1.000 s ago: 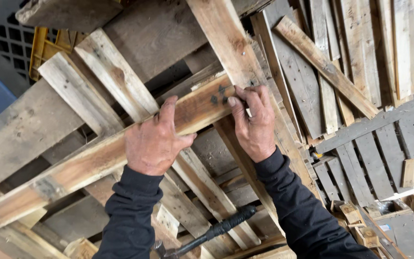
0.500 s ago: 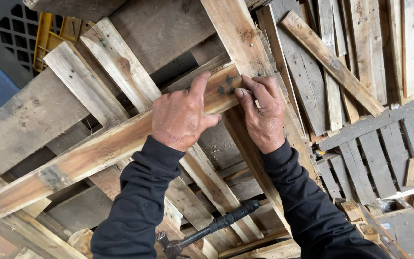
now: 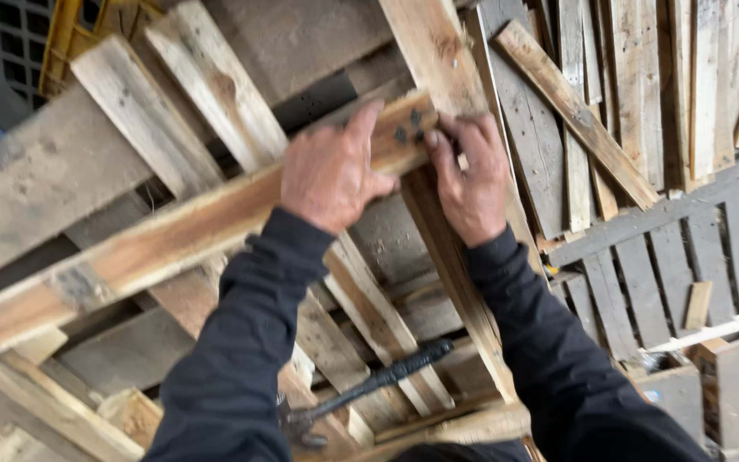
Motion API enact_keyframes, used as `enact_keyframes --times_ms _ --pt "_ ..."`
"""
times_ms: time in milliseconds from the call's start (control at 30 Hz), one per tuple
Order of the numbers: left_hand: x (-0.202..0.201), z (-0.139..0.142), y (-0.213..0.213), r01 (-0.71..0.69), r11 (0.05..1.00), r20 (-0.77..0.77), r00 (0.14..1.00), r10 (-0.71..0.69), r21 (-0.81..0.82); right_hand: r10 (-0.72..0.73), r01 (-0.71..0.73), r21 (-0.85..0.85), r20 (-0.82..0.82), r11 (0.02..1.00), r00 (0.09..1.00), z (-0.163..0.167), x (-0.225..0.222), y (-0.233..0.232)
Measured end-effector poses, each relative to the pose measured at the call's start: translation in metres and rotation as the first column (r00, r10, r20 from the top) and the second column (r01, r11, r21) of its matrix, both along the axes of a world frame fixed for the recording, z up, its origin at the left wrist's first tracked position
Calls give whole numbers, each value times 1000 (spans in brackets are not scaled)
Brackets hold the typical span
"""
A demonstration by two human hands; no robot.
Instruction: The person assembles a wooden crate by placing planks onto a pallet frame and securing them with nails. They use a hammer to drive nails into the wood and occasionally adjust the planks to fit the frame.
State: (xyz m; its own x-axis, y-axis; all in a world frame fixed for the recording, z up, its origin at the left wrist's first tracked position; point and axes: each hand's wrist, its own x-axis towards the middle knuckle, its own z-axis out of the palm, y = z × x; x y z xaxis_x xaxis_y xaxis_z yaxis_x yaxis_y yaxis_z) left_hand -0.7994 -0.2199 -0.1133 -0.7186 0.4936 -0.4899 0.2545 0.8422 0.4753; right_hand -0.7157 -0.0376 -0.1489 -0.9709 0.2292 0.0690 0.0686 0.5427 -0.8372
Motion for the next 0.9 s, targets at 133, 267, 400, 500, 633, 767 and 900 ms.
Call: enact_keyframes --times_ms 133,267,400,500,633,767,900 --pt "6 -4 -5 -70 929 -214 964 156 363 45 -43 43 -63 998 997 -11 0 3" --pt "48 -19 -14 -699 236 525 680 512 675 97 -84 113 -113 990 989 -34 -5 8" --pt "110 -42 -35 -871 -463 913 312 -262 164 102 -77 241 -91 967 991 -41 -6 11" --pt "151 -46 -54 -878 -479 951 148 -271 0 107 -9 265 -360 964 927 -15 25 -3" --pt "190 -34 -87 -886 -457 913 250 -323 80 297 -257 229 -164 939 941 46 141 -58" --pt "208 -20 -118 -876 -444 870 360 -337 191 638 -654 137 147 744 756 60 252 -123" --pt "222 -6 -136 -867 -449 865 384 -322 218 717 -777 317 305 544 627 39 287 -140"
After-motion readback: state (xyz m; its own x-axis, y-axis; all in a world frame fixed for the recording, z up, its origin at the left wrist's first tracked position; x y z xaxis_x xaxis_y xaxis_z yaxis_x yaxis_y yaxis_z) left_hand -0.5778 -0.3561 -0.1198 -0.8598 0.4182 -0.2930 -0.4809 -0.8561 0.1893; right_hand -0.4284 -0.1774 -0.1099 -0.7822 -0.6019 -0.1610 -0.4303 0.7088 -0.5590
